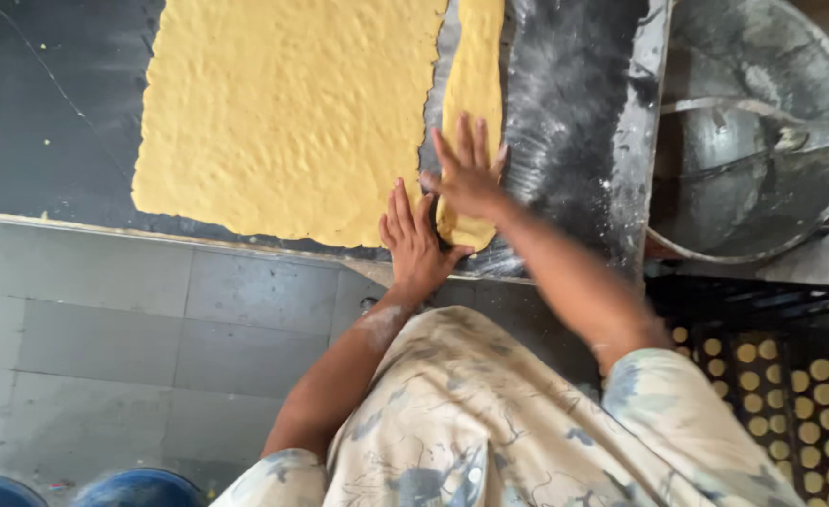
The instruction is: The person spreads a large sheet of yellow dough onto a black tabletop by hand, uses a small container of white powder to dust the surface, then rolls a separate piece of dough into a cylinder and uses hands to flatten and shape sections of the dough sheet.
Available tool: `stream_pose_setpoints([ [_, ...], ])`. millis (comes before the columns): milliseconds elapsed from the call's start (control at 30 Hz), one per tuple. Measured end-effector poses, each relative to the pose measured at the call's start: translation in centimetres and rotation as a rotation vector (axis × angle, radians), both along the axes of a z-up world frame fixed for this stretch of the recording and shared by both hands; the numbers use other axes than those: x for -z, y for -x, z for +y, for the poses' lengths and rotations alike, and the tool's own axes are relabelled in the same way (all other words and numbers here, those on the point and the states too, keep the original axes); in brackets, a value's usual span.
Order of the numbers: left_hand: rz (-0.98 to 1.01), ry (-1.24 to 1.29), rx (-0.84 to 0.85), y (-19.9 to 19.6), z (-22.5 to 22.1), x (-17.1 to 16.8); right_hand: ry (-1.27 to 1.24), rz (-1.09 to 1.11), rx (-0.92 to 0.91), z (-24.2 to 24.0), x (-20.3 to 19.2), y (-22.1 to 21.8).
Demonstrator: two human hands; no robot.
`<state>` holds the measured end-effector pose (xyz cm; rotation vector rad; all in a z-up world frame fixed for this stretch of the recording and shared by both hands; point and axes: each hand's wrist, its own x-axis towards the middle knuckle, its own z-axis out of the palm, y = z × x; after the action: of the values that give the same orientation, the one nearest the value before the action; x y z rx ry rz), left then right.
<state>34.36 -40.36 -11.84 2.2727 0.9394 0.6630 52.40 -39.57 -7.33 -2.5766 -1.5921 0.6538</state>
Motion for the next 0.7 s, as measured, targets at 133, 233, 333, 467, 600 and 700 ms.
stream_pose_setpoints([
  [133, -0.04, -0.001, -0.03, -0.6, 0.7, 0.0, -0.038, 0.021, 0.038, 1.3, -1.8, -3.4],
  [233, 0.042, 0.03, -0.002, -0.5, 0.6, -0.7, -0.332, -0.227, 0.046, -1.0, 1.6, 2.5],
  [333, 0.094, 0.026, 0.01, -1.2, 0.9, -1.6, -0.034, -0.049, 0.0, 0.7, 1.3, 0.7],
  [467, 0.075, 0.097, 0.045, -0.1, 0.4, -2.0, -0.031, 0.12, -0.053, 3.1, -5.0, -5.8],
  [600, 0.115, 0.131, 0.026, 0.4, 0.2, -1.4, -0.753, -0.428, -0.018, 2.8, -6.2, -4.4],
  [700, 0.161, 0.13, 0.048, -0.2, 0.7, -1.9, -0.005, -0.282, -0.004, 3.6, -1.5, 1.6],
])
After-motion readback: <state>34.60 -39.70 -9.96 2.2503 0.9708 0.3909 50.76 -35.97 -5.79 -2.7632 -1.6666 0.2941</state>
